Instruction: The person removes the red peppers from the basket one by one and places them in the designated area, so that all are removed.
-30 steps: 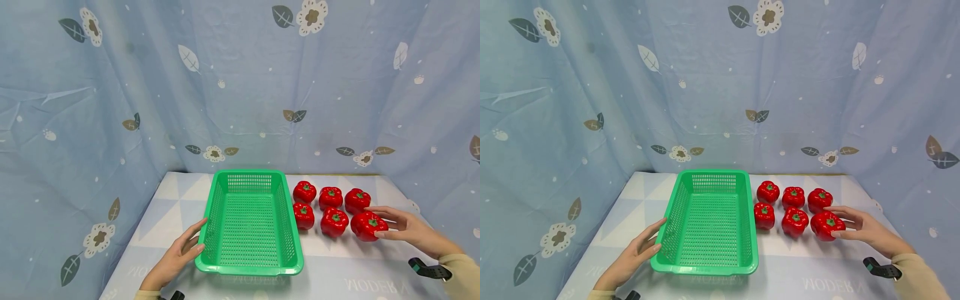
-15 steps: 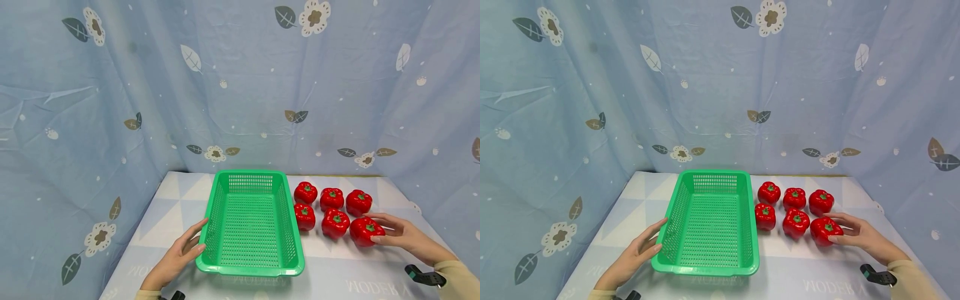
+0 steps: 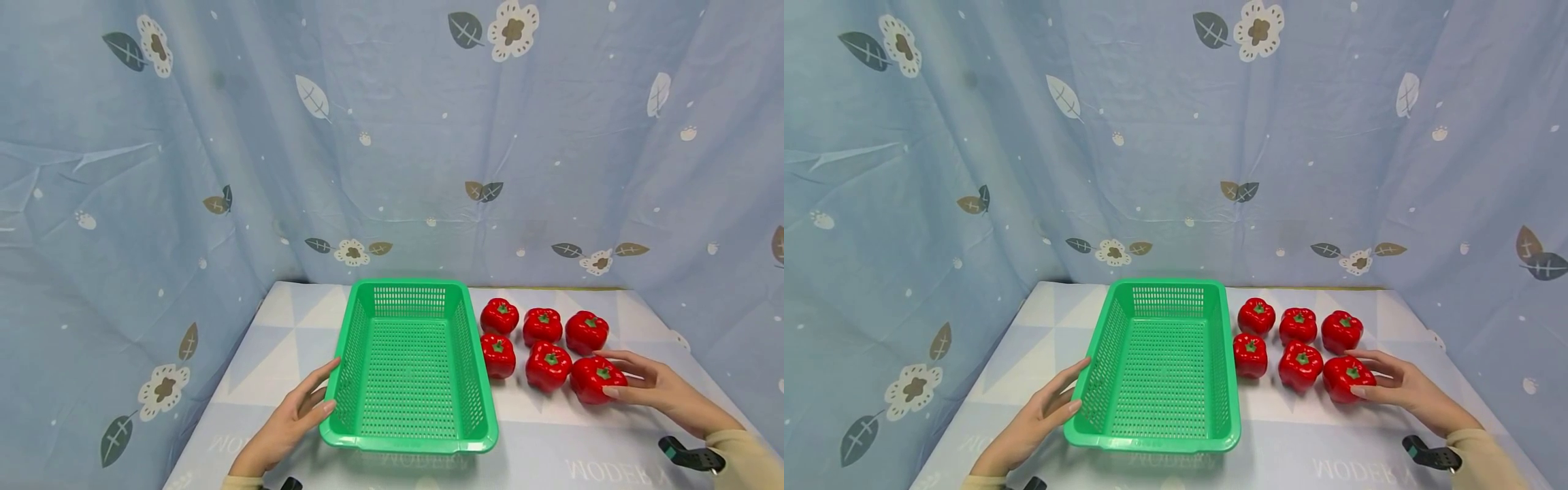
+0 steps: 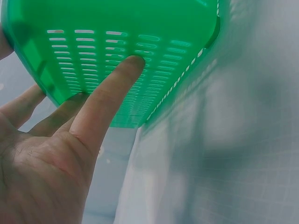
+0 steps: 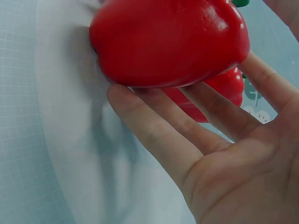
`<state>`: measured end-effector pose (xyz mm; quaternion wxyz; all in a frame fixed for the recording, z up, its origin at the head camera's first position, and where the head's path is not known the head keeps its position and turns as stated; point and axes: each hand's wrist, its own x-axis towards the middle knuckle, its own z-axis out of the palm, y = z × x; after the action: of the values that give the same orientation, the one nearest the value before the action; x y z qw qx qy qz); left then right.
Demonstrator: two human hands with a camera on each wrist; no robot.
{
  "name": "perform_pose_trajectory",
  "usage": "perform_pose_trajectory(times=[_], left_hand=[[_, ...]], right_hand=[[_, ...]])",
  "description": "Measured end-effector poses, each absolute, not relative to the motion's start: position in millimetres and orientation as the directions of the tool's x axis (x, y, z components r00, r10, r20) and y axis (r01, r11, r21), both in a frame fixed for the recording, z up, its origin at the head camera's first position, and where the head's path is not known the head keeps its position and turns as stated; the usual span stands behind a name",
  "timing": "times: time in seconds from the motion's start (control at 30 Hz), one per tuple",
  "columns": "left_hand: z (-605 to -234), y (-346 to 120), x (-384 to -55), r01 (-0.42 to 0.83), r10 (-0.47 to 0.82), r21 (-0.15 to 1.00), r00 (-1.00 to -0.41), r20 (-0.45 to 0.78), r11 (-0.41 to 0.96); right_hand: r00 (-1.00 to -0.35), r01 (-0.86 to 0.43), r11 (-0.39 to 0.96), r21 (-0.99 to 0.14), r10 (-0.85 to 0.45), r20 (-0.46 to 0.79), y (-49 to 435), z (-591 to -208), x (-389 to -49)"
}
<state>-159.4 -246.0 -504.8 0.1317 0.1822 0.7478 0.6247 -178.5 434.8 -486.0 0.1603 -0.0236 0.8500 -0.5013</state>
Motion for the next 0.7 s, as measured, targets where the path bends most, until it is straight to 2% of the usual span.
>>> perform_pose_trajectory(times=[0.7], left_hand=[[-504.7,-245.8,-159.9,0.117,0.433,0.978,-0.901,0.032,0.17]], right_hand=[[-0.951,0.125,0.548,-0.827,-0.172,-0.258,429.2,-478.7,-177.0]])
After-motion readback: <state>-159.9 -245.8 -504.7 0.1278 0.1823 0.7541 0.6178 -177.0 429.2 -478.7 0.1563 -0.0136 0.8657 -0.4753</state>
